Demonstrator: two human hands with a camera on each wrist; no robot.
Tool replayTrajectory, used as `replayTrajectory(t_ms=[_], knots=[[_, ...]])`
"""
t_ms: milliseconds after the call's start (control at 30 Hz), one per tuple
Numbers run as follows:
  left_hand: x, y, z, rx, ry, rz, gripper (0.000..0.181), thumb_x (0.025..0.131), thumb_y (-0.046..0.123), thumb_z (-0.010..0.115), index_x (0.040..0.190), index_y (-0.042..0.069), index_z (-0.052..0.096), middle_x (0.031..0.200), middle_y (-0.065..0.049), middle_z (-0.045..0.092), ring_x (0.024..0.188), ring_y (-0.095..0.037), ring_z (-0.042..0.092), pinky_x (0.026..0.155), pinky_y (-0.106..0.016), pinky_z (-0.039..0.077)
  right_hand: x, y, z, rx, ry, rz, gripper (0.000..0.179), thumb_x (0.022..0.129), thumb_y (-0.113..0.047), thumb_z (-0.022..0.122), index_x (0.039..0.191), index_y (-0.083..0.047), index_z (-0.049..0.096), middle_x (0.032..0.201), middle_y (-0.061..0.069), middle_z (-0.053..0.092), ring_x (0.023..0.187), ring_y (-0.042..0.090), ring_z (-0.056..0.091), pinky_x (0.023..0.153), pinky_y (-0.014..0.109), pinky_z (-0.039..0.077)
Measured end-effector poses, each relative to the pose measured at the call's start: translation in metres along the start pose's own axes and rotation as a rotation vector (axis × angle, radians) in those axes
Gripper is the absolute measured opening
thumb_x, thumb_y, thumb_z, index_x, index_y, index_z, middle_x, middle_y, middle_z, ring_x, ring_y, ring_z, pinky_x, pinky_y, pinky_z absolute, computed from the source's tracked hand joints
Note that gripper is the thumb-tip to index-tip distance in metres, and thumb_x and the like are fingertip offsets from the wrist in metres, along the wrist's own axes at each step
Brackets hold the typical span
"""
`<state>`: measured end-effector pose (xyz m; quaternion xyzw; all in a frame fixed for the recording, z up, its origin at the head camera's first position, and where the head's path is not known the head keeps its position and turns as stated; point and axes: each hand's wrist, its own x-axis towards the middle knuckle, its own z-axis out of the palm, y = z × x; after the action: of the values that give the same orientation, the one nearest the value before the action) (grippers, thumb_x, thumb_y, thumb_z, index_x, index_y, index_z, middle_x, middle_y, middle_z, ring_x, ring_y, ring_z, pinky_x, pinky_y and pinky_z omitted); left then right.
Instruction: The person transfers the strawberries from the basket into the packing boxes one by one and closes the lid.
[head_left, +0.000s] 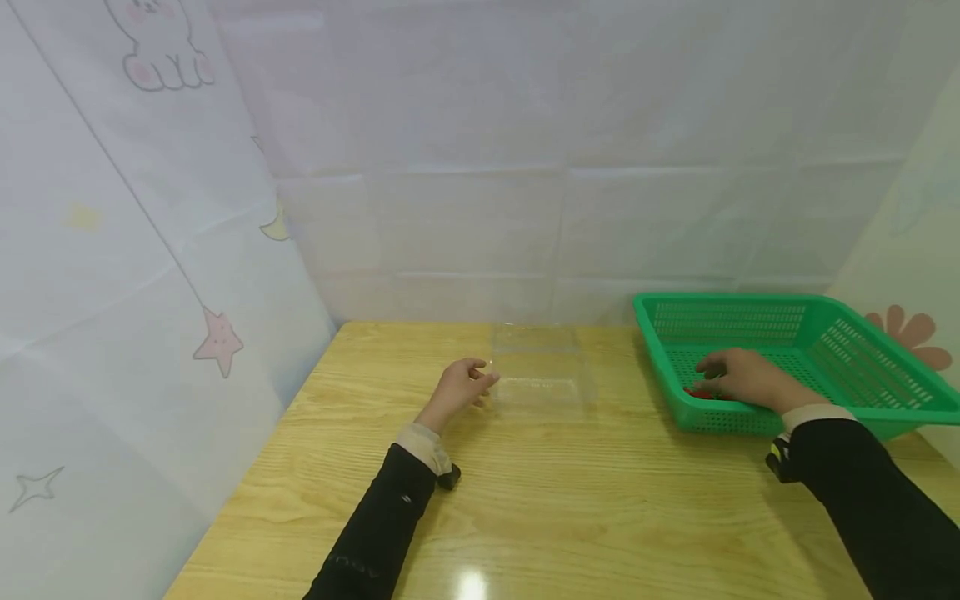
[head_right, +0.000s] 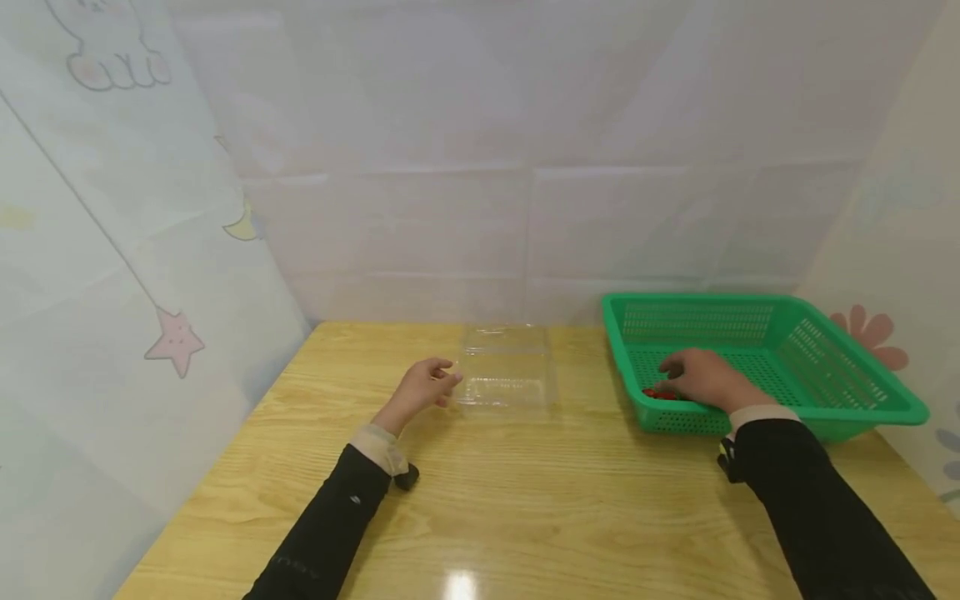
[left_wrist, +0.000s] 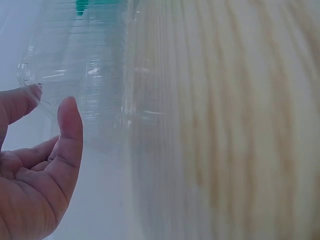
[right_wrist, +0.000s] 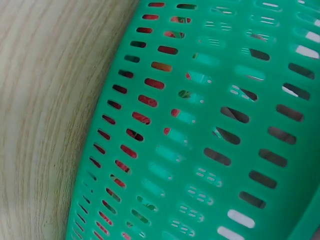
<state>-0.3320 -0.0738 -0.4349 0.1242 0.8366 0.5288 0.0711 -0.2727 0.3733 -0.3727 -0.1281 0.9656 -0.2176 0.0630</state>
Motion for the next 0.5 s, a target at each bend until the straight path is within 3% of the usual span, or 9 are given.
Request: replayTrajectory(t_ms=[133, 300, 500], knots=[[-0.001, -0.003, 0.0, -0.014, 0.004, -0.006, 0.053, 0.096, 0.022, 0.065, 0.137, -0.007, 0.048, 0.098, -0.013, 0.059, 0.076, -0.022, 0.065, 0.062, -0.033, 0.059, 0.004, 0.0, 0.003, 0.024, -0.041, 0.007, 0.06, 0.093, -0.033, 0.068, 0.125, 0.016, 0.054, 0.114, 0.034, 0.059, 0.102, 0.05, 0.057, 0.076, 0.054, 0.053], [-0.003, -0.004, 0.001, -0.036, -0.006, -0.031, 0.052, 0.096, 0.016, 0.066, 0.137, -0.008, 0.047, 0.091, -0.012, 0.061, 0.073, -0.023, 0.065, 0.061, -0.033, 0.059, 0.009, 0.002, 0.007, 0.041, -0.081, -0.003, 0.051, 0.093, -0.024, 0.067, 0.123, 0.016, 0.057, 0.112, 0.034, 0.06, 0.102, 0.05, 0.056, 0.077, 0.054, 0.053], [-0.004, -0.001, 0.004, -0.058, -0.032, -0.043, 0.052, 0.095, 0.013, 0.066, 0.138, -0.008, 0.046, 0.095, -0.018, 0.064, 0.07, -0.022, 0.066, 0.061, -0.033, 0.059, 0.011, 0.007, 0.009, 0.045, -0.096, -0.007, 0.047, 0.093, -0.022, 0.068, 0.12, 0.014, 0.059, 0.113, 0.032, 0.061, 0.102, 0.049, 0.057, 0.076, 0.052, 0.054]])
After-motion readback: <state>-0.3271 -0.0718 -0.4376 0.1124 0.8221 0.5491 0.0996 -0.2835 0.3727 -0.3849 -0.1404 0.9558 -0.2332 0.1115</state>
